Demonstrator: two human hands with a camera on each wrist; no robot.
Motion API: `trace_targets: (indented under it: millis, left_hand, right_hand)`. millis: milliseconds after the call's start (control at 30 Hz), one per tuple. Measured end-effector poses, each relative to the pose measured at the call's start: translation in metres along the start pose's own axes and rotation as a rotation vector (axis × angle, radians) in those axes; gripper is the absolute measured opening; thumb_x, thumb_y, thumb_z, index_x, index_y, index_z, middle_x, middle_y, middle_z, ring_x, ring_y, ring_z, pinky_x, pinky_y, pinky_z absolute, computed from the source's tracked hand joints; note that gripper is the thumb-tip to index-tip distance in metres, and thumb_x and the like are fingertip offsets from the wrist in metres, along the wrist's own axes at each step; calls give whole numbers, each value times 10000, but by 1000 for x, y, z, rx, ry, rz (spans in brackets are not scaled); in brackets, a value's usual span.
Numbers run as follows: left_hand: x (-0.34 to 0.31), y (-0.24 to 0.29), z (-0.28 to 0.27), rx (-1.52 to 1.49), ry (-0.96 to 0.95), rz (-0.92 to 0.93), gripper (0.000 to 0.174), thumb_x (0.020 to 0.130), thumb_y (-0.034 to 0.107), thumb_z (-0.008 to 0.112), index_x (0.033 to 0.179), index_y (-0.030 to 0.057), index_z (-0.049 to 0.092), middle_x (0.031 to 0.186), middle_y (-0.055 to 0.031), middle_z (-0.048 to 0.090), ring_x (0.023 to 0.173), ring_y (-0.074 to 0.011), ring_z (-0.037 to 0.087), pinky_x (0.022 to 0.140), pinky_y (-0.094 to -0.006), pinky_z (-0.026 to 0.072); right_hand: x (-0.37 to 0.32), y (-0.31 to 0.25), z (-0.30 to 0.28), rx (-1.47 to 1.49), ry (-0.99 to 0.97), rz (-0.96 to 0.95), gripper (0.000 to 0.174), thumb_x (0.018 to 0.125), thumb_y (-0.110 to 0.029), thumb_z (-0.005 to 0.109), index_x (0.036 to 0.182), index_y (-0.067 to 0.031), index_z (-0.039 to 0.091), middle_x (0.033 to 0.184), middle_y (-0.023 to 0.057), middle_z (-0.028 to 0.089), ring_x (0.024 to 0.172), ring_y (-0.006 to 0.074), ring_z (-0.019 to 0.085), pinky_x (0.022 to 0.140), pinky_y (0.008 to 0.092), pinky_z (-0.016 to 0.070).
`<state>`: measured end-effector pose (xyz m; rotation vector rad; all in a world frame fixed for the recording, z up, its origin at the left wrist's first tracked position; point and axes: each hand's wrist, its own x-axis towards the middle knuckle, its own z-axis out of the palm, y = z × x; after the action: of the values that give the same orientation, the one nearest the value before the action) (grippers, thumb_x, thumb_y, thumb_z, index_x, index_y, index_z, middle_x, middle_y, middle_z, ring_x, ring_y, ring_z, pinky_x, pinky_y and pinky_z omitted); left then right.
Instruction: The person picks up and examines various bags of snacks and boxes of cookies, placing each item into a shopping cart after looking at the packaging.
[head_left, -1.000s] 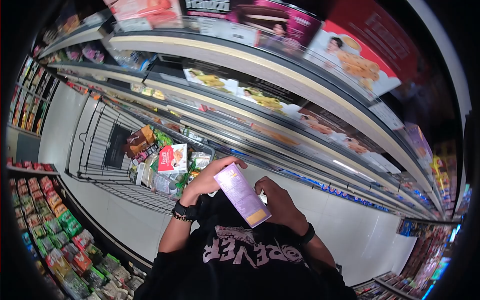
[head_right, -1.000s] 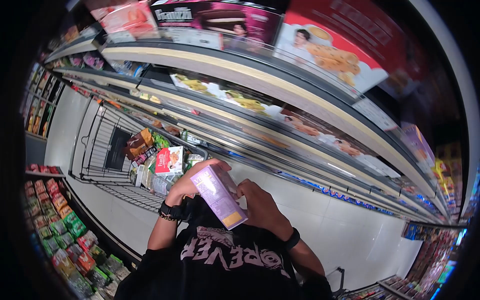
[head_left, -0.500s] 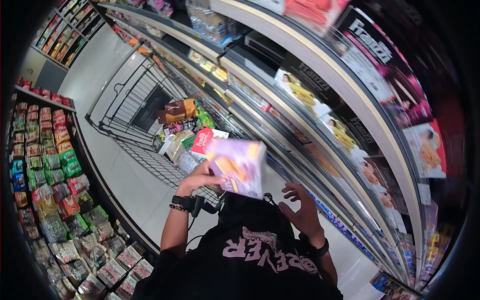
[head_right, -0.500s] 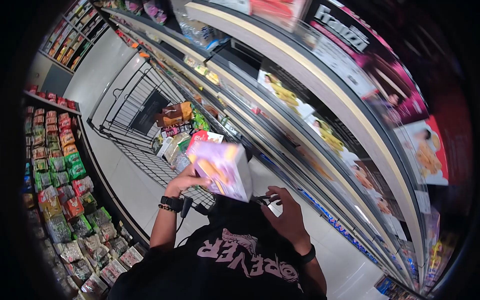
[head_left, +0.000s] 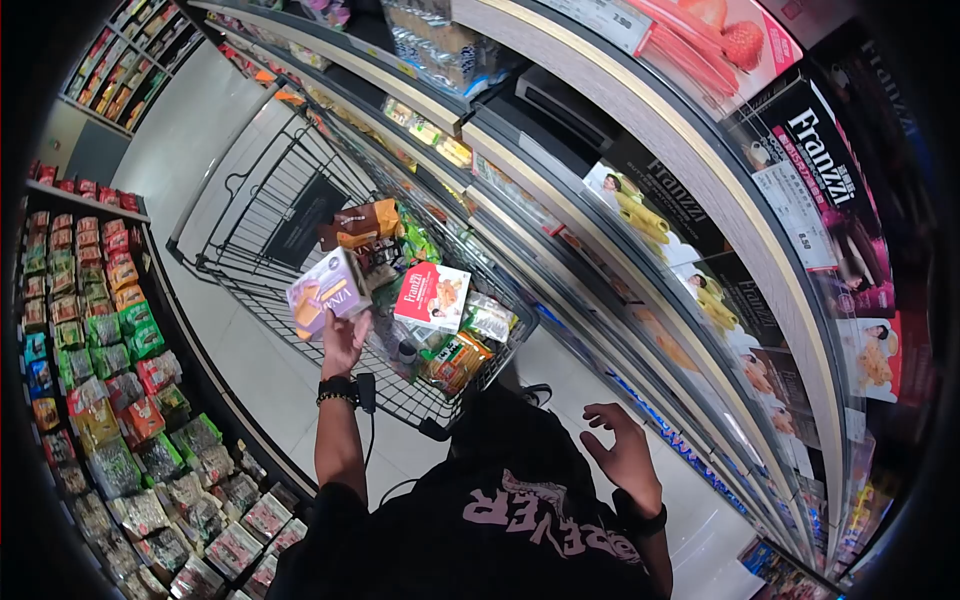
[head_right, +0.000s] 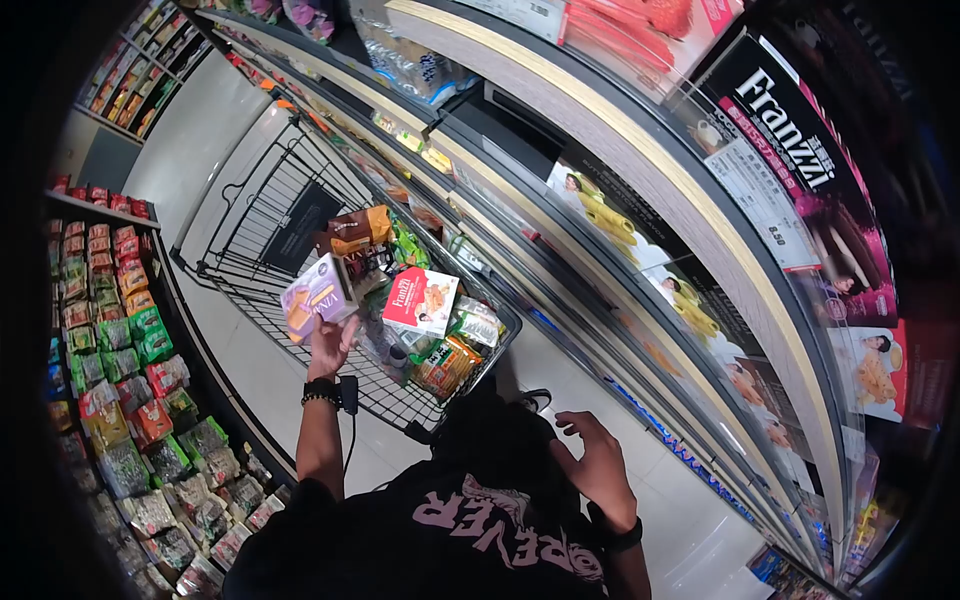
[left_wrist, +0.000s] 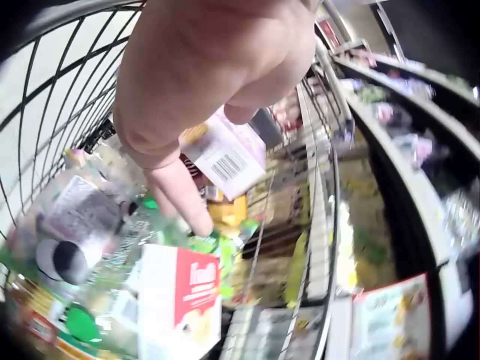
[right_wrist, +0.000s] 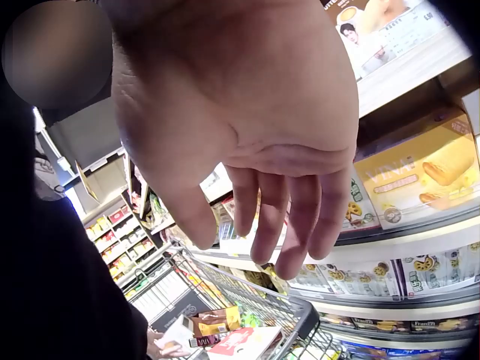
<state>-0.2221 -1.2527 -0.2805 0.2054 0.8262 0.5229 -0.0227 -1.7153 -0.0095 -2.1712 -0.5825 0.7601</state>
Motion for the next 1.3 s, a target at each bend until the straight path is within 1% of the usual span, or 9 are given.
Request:
trace_targets:
  millis: [100, 267, 400, 533, 733, 833, 1100, 1267, 1300]
  left_hand:
    - [7, -28, -17, 513, 308, -177, 674, 964, 383, 497, 1466, 17, 237, 1376, -156, 424, 1048, -326, 573, 823, -485, 563]
    - [-41, -106, 24, 1127, 0, -371, 412, 930, 330, 561, 1291, 138, 509, 1083, 8, 639, 941, -168, 591, 694, -328, 485]
    - [-72, -183, 33, 1273, -332, -583, 452, 914, 357, 606, 1293, 135, 499, 921, -1, 609, 804, -92, 567, 631, -238, 416]
    - [-83, -245, 5, 1667, -440, -225, 617, 771, 114, 724, 1304, 24, 427, 1167, -140, 586, 1072, -261, 567, 932, -401, 443]
    - [-43, -254, -23, 1542, -280, -196, 477, 682, -54, 685, 1093, 15, 452, 1057, -105, 619, 956, -245, 596, 845, -351, 490]
    - [-54, -266, -1, 1847, -167, 142, 583, 602, 40, 780, 1091, -32, 472, 1063, -146, 618, 983, -250, 596, 856, -391, 483]
    - [-86, -287, 12, 2150, 8, 240, 739, 518, 139, 833, 1122, -94, 477, 1026, -203, 623, 940, -338, 598, 880, -386, 477]
    - [-93, -284, -26, 2592, -209, 264, 877, 570, 277, 810, 1223, -118, 377, 1260, -313, 463, 1198, -425, 471, 1008, -431, 416]
    - [-120, -312, 11, 2481, -35, 267, 851, 591, 266, 795, 1220, -116, 368, 1183, -320, 528, 1155, -472, 506, 993, -443, 439]
  right_hand:
    - [-9, 7, -1, -6, 15, 11, 351, 775, -39, 714, 1112, -36, 613, 1023, 111, 660, 891, 238, 647, 813, 337, 493]
    - [-29, 22, -4, -47, -9, 41, 377, 788, -81, 715, 1147, -52, 604, 1054, 113, 658, 935, 266, 652, 857, 357, 501]
    - [-60, 46, -9, -74, 26, -46, 385, 841, -189, 670, 1187, -54, 568, 1076, 146, 633, 1009, 340, 614, 875, 418, 486]
    - [-107, 78, -25, -11, 96, -6, 387, 872, -225, 635, 1214, -69, 543, 1091, 148, 617, 1011, 344, 606, 878, 432, 482]
    - [-202, 155, -49, 72, 303, -12, 390, 866, -215, 632, 1220, -78, 542, 1113, 132, 619, 1016, 326, 612, 879, 428, 480]
    - [-246, 200, -58, 113, 366, -25, 386, 866, -206, 625, 1221, -79, 542, 1137, 121, 622, 1032, 325, 611, 886, 431, 477]
    - [-324, 264, -101, 100, 477, 31, 350, 854, -178, 636, 1180, -83, 552, 1083, 119, 638, 978, 332, 630, 845, 405, 504]
    - [-322, 272, -139, 244, 673, 81, 447, 848, -69, 645, 1275, -77, 511, 1029, 92, 654, 893, 229, 667, 777, 341, 536]
    - [-316, 275, -147, 241, 680, 87, 447, 848, -69, 645, 1275, -77, 511, 1029, 92, 654, 893, 229, 667, 777, 341, 536]
